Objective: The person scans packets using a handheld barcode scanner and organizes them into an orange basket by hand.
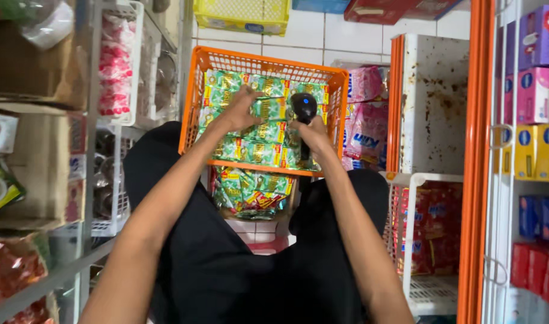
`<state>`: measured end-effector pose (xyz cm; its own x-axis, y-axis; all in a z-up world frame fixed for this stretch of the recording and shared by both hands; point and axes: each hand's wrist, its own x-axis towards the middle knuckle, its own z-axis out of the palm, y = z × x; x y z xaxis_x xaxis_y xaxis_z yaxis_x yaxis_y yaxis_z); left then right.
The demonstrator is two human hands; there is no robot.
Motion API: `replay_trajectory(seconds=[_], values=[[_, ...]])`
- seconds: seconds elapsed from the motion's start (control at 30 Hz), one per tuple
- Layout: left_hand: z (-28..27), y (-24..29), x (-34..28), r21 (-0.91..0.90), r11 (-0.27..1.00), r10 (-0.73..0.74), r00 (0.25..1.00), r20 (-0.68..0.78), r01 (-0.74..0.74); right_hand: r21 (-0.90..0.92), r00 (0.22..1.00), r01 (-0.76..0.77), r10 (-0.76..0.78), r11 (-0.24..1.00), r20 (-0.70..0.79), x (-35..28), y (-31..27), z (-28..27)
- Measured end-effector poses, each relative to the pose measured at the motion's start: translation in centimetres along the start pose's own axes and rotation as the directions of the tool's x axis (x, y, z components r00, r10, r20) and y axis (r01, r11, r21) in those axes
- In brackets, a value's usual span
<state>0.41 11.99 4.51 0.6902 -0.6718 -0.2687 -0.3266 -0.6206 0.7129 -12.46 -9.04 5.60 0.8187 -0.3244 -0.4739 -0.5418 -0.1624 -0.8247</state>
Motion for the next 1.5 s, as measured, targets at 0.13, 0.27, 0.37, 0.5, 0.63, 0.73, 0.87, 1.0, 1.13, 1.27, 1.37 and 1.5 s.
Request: replay_trajectory(seconds=[0.13, 0.27, 0.37, 0.5, 0.63, 0.73, 0.87, 1.0, 1.13, 1.27, 1.37, 1.5], values=[[3.3, -1.3, 0.6, 0.282, 0.950, 0.161, 0.984, -0.073, -0.135, 0.436, 0.999, -0.037, 0.021, 0.899, 0.042, -0.4, -2.0, 0.2], [4.0, -1.1, 0.9, 0.323, 0.927, 0.216, 0.976, -0.038, -0.192, 0.545, 0.998, 0.032, 0.006, 0.838, -0.068, -2.0, -5.9, -2.0], [2.8, -0.9, 1.4, 0.317, 0.925, 0.224, 0.975, -0.013, -0.208, 0.584, 0.990, 0.070, 0.014, 0.809, -0.139, -2.4, -6.8, -3.2], [2.2, -0.5, 1.6, 0.266, 0.925, 0.289, 0.957, -0.027, -0.272, 0.594, 0.989, 0.044, 0.051, 0.803, -0.142, -2.1, -7.0, -4.1], [2.1, 0.6, 2.2, 0.254, 0.925, 0.285, 0.958, 0.024, -0.282, 0.562, 0.990, 0.034, 0.051, 0.826, -0.134, -2.1, -7.0, -4.2], [2.1, 1.5, 2.0, 0.288, 0.939, 0.175, 0.982, 0.071, -0.188, 0.549, 0.993, 0.035, 0.033, 0.835, -0.113, -2.3, -6.4, -4.1], [3.5, 1.9, 2.2, 0.313, 0.941, 0.120, 0.991, 0.053, -0.131, 0.563, 0.992, 0.051, 0.021, 0.825, -0.121, -2.0, -6.2, -4.3], [6.1, 0.9, 1.8, 0.347, 0.926, 0.175, 0.984, -0.044, -0.150, 0.609, 0.992, 0.092, -0.020, 0.788, -0.123, -2.2, -6.2, -4.4], [7.3, 0.0, 1.6, 0.396, 0.902, 0.234, 0.965, -0.114, -0.172, 0.615, 0.993, 0.055, 0.020, 0.786, -0.115, -2.3, -6.6, -4.3], [7.0, 0.2, 1.5, 0.437, 0.879, 0.277, 0.949, -0.148, -0.188, 0.606, 0.994, 0.078, -0.013, 0.791, -0.112, -2.5, -7.1, -4.1], [6.3, 0.9, 1.6, 0.541, 0.830, 0.187, 0.982, -0.040, -0.136, 0.624, 0.994, 0.078, -0.009, 0.778, -0.113, -2.4, -7.8, -3.8], [5.6, 1.5, 1.4, 0.506, 0.843, 0.234, 0.971, -0.037, -0.184, 0.599, 0.992, 0.060, 0.021, 0.799, -0.128, -2.5, -8.1, -3.7]])
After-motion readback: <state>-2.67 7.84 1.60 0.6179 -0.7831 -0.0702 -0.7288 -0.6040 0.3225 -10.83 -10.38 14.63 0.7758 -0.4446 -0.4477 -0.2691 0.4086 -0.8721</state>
